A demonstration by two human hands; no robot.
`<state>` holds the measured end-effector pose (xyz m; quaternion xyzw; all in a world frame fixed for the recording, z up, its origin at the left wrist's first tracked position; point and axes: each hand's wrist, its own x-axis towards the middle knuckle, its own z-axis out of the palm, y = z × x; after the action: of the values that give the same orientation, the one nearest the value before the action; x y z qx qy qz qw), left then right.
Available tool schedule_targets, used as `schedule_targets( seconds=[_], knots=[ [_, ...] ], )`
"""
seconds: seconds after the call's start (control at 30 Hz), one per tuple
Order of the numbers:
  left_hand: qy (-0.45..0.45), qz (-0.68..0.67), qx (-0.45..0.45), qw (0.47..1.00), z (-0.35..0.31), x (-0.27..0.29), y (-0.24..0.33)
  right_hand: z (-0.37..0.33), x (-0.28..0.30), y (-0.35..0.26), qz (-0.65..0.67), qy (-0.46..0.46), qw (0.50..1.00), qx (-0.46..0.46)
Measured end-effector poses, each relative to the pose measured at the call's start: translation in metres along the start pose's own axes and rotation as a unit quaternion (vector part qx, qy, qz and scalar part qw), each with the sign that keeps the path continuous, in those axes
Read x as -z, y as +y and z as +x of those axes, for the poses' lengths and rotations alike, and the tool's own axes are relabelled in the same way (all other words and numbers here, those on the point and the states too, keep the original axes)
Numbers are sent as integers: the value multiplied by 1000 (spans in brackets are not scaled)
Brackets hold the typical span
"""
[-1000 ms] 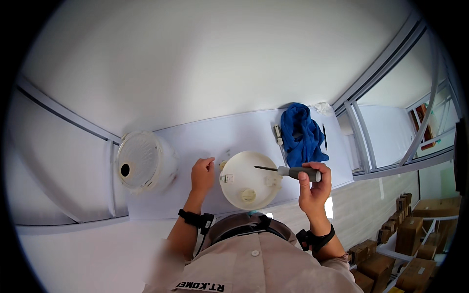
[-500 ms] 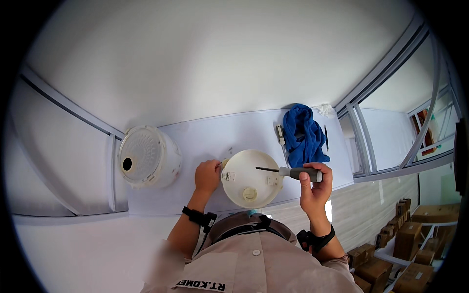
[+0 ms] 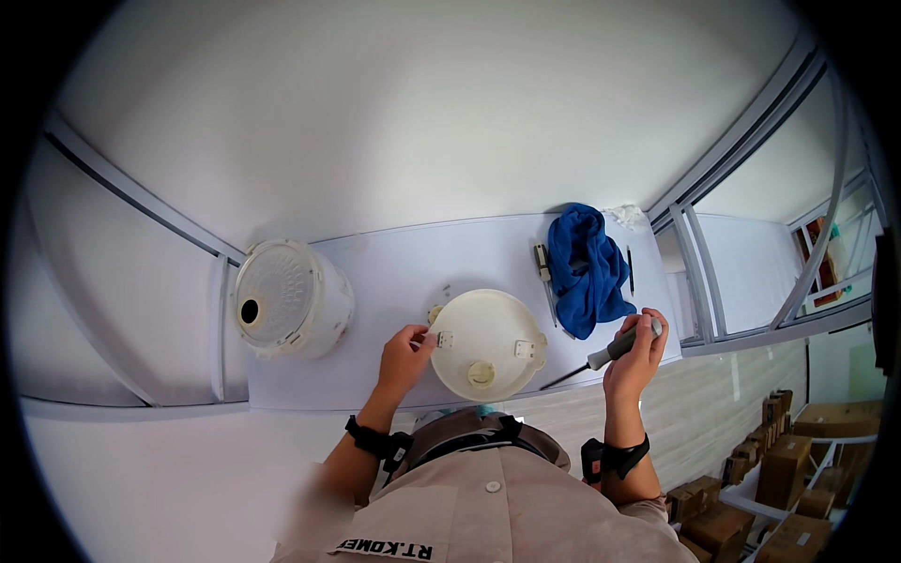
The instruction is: The person uses a screwdriver to remove screws from a white circular device and a curved white plastic piece. They separate the components and then reassemble them by inserting and tightening the screws.
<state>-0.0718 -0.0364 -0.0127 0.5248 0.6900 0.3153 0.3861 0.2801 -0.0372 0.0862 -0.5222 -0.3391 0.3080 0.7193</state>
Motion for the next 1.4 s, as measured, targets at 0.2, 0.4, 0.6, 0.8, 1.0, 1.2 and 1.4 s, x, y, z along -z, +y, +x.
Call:
schedule_targets(
  seconds=[0.2, 0.4, 0.6, 0.8, 1.0, 1.2, 1.4],
  knots=[
    [71, 129, -98, 984, -14, -7, 18, -8, -7, 9, -120, -125, 982, -72],
    [133, 201, -160, 957, -4, -20, 13, -19, -22, 52, -424, -237, 861, 148],
    [181, 241, -224, 927, 2, -28, 14, -25, -26, 64, -527, -278, 803, -18],
    [174, 255, -232, 922, 6, -32, 8, -22, -16, 88, -524, -331, 783, -57],
    [199, 222, -232, 926, 4, -39, 8, -30, -17, 90, -499, -300, 813, -26],
    [239, 101, -315, 913, 7, -23, 34, -36, -13, 62, -397, -295, 867, -61],
    [274, -7, -422, 864, -11, 6, 83, -32, -3, 45, -248, -291, 924, 36]
  ],
)
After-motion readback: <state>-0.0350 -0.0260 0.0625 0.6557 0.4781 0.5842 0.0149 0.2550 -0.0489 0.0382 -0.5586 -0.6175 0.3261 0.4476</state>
